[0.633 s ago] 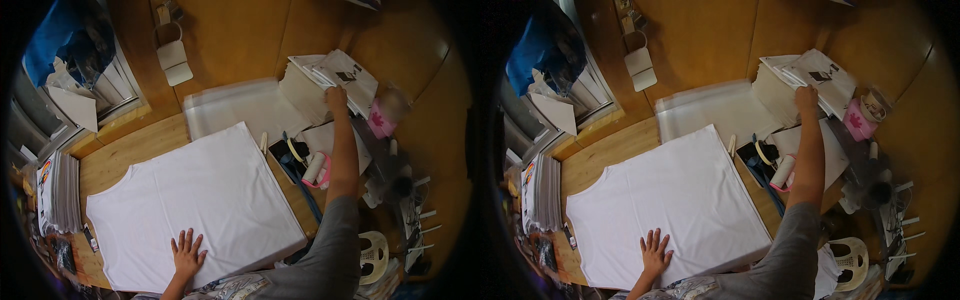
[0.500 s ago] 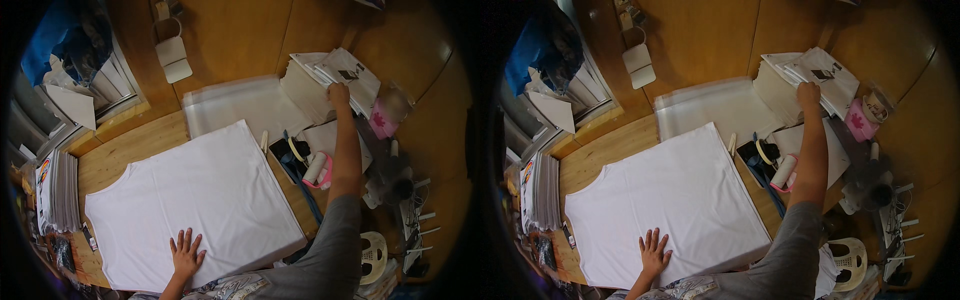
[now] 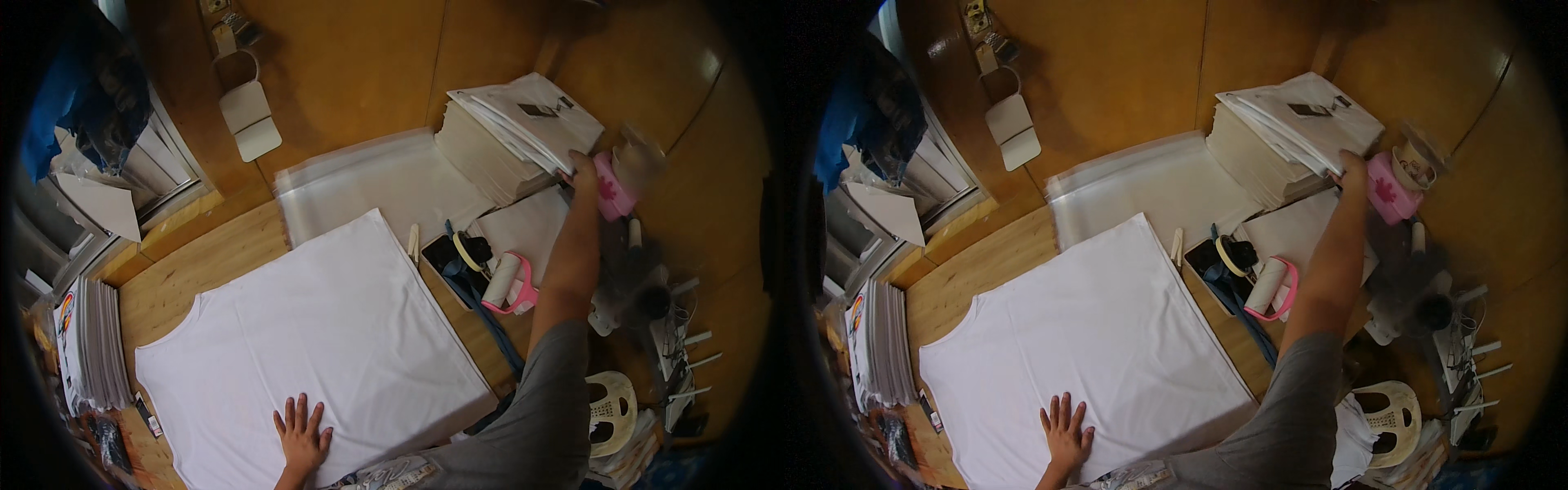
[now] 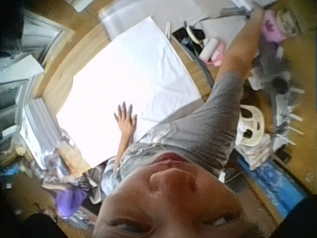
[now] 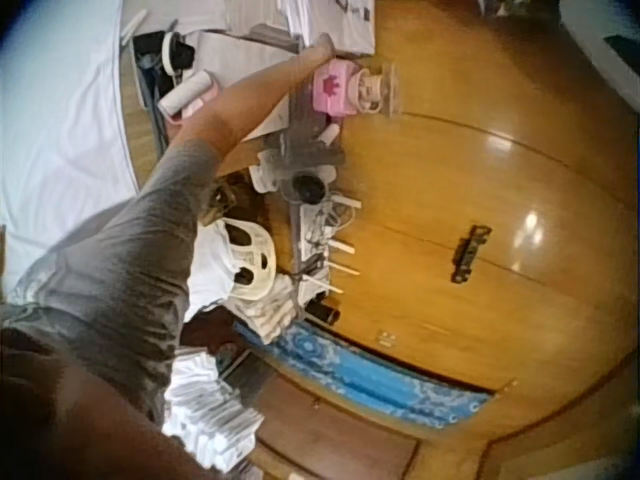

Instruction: The person folds white t-shirts on a wooden table using a cardboard template to ensure consistent sizing. They attach tags to the folded shirts, place them into clear plastic bags, and stack the packaged items on a nearby chair.

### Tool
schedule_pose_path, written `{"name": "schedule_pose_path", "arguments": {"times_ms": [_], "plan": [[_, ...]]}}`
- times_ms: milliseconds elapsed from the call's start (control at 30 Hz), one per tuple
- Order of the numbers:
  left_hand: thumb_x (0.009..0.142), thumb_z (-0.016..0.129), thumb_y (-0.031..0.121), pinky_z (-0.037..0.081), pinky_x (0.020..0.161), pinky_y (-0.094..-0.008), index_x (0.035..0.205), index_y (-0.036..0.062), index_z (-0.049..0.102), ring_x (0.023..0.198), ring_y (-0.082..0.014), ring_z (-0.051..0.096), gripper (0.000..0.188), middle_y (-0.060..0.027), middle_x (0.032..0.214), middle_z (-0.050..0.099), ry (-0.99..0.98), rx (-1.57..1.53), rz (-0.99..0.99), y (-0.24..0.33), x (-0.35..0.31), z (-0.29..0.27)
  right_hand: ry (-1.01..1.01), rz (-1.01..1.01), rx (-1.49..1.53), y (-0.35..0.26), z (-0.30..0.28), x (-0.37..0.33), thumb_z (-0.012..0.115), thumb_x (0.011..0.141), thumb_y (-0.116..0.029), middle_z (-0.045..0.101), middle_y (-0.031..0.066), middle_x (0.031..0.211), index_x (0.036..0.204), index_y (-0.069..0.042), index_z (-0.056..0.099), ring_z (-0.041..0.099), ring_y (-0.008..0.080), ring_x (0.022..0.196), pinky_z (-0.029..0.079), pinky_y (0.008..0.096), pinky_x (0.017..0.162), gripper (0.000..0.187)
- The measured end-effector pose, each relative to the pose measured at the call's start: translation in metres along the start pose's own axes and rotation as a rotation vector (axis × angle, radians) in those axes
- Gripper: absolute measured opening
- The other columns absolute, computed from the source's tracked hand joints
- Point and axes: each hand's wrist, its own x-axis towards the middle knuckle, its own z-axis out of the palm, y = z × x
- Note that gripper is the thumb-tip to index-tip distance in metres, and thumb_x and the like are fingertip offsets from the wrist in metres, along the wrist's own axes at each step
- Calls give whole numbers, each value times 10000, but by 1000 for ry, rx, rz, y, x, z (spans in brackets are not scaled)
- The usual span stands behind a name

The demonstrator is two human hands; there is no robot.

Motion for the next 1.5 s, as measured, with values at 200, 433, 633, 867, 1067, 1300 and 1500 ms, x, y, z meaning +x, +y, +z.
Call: {"name": "schedule_pose_path", "arguments": {"times_ms": [200,433,633,867,1067,1300,1500], "plan": [[726,531,316,80,969,-563,1184,167,468,1239,-355,209,486,-136,1335,284,4,13,-11,0,-3,-2,-44,19,19,0,70,-8,658,711,-263,502,101,1045,1092,-84,481,500,234,893,467,402,708,456],[720,533,313,88,965,-573,1177,163,469,1235,-360,212,486,-140,1334,282,2,5,-37,4,-6,-1,-198,226,654,-10,97,-39,661,706,-149,488,131,1111,1092,-41,481,498,263,981,435,424,783,439],[703,546,293,92,960,-577,1165,143,477,1234,-363,209,491,-151,1331,282,13,-11,-2,4,-5,-1,-360,204,777,-8,84,-43,635,703,-88,484,129,1088,1025,-22,502,498,282,966,438,382,814,354],[735,534,317,109,974,-548,1193,100,447,1233,-352,223,514,-159,1328,282,39,-17,63,2,-3,-2,-561,-155,817,-26,55,-65,642,625,-19,534,120,910,942,7,517,536,254,817,471,346,760,341],[840,379,491,248,974,-377,1288,49,280,1163,-246,376,638,-154,1236,411,-47,-1384,-36,-9,30,-22,-880,-116,655,-30,-21,-277,624,618,-98,594,94,854,931,-11,555,591,225,741,493,310,676,332],[772,451,513,259,889,-578,1283,16,234,1196,-345,225,746,-213,1309,212,-739,-1813,381,8,14,-63,-1006,-175,242,132,-169,-505,687,636,-144,545,122,1024,1097,44,459,518,182,916,407,276,811,548],[786,487,373,440,758,-319,1134,-18,450,857,-224,541,525,-127,1004,536,-412,-1565,-14,-3,-111,-36,-1007,3,463,302,-299,-597,721,599,-106,299,99,1275,1320,-7,132,279,177,1177,260,294,962,936]]}}
